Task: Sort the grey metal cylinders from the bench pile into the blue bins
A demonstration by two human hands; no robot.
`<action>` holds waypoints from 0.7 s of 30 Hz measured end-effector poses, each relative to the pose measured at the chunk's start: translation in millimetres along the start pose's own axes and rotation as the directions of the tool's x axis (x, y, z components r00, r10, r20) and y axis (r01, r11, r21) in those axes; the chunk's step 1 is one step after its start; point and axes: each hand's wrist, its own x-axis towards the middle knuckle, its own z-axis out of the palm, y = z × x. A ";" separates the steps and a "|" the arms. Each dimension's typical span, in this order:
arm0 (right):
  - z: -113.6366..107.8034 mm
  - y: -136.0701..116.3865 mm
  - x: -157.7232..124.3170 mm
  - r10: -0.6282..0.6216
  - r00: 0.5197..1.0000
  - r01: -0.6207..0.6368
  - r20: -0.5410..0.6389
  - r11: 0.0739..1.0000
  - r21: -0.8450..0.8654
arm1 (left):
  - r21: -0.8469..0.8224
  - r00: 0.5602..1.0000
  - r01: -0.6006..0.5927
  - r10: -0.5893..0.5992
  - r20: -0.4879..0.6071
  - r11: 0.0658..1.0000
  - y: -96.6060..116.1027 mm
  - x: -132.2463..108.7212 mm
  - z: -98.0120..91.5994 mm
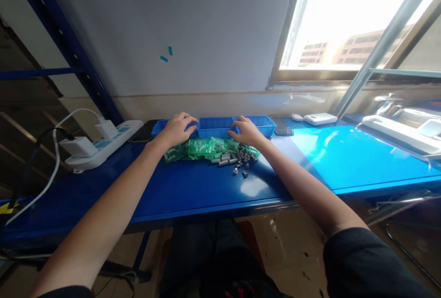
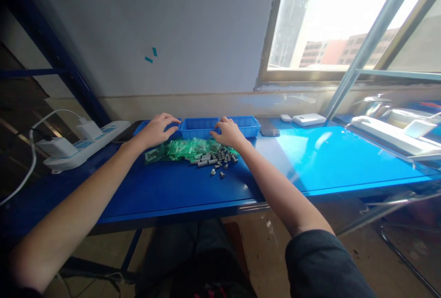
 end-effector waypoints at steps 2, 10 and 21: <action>0.7 -0.3 0.2 0.012 1.000 -0.012 -0.023 1.000 -0.001 | -0.012 0.996 0.075 -0.076 -0.047 0.997 -2.8 -7.2 -17.1; -5.1 -24.9 -2.5 -0.047 0.987 0.054 -0.155 0.998 0.045 | 0.086 0.888 0.290 -0.302 0.346 0.953 -22.5 -69.5 -22.4; -13.0 -45.7 -8.0 -0.112 0.985 0.124 -0.134 0.988 0.087 | 0.283 0.878 0.297 -0.144 -0.456 0.912 3.9 -12.4 -77.2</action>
